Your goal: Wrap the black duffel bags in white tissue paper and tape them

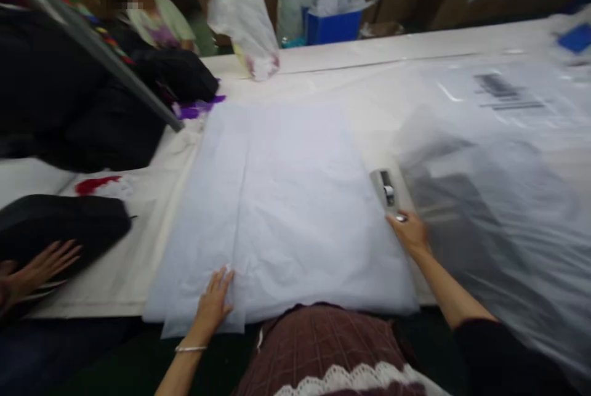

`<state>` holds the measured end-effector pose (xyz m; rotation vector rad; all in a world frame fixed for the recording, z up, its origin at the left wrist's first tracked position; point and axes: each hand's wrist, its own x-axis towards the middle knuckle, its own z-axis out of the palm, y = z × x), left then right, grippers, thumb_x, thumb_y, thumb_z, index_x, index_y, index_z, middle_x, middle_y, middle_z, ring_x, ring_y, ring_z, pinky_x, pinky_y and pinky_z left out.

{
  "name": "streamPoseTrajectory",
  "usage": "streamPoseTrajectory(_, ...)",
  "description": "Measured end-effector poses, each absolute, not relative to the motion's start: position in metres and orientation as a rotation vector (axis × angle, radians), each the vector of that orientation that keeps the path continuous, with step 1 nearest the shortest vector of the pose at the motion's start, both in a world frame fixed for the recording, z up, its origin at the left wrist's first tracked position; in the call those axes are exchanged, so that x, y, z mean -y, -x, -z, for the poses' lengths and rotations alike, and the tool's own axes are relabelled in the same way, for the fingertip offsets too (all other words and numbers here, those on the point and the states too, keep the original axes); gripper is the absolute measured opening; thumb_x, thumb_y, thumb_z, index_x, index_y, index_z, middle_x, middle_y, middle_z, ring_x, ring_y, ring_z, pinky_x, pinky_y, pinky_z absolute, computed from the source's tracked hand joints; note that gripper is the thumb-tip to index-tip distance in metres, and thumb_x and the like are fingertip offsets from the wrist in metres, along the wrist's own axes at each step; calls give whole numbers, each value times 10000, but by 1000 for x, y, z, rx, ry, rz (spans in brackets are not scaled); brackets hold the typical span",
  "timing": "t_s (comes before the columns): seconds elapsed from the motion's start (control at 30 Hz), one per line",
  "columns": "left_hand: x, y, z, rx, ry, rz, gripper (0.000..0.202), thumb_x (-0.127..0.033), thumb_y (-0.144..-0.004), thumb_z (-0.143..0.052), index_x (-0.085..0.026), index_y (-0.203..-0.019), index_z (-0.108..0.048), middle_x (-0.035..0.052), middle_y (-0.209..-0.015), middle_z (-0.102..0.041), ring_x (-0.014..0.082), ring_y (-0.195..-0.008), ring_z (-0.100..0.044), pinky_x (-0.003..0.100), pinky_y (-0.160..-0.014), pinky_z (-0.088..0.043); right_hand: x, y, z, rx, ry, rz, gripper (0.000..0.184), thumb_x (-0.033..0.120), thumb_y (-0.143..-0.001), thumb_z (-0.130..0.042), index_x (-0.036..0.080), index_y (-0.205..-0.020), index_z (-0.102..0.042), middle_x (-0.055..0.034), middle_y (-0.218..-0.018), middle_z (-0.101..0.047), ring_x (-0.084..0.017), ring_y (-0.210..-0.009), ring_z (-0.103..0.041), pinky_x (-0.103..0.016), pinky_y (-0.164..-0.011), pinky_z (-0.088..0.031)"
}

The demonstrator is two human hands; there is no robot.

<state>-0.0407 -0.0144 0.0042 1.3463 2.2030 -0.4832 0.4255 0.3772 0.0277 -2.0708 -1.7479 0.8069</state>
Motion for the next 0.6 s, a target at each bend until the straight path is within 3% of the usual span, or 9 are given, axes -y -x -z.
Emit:
streamPoseTrajectory(0.1, 15, 55, 15, -2184, -1474, 369, 826, -190, -739, -555, -213, -1533, -326, 116, -1655, -222, 327, -1526, -188, 537, -1113, -420, -346, -473, -35, 1605, 2227, -883, 459, 446, -789, -764, 153, -1133, -681, -101, -1049, -717, -255, -1002, -649, -406, -932, -502)
streamPoseTrajectory(0.23, 17, 59, 16, -2175, -1476, 337, 837, -185, -706, -558, -207, -1514, -343, 126, -1645, -243, 337, -1520, -205, 553, -1114, -412, -371, -482, -44, 1498, 2144, -1084, 402, 530, -835, -635, 154, -931, -742, -78, -916, -751, -233, -887, -669, -329, -802, -501)
streamPoseTrajectory(0.43, 13, 57, 9, -2194, -1503, 291, 834, -182, -691, -582, -159, -1494, -361, 173, -1623, -277, 359, -1503, -244, 549, -1120, -401, -398, -476, -38, 1353, 2166, -1248, 270, 401, -758, -735, 136, -777, -685, -59, -723, -701, -180, -734, -620, -327, -717, -491)
streamPoseTrajectory(0.6, 15, 60, 12, -2200, -1536, 212, 839, -202, -668, -591, -178, -1476, -365, 161, -1603, -321, 361, -1487, -286, 536, -1130, -393, -394, -475, -32, 1339, 2051, -1291, 253, 396, -745, -747, 157, -736, -663, -31, -658, -668, -166, -711, -615, -308, -715, -490)
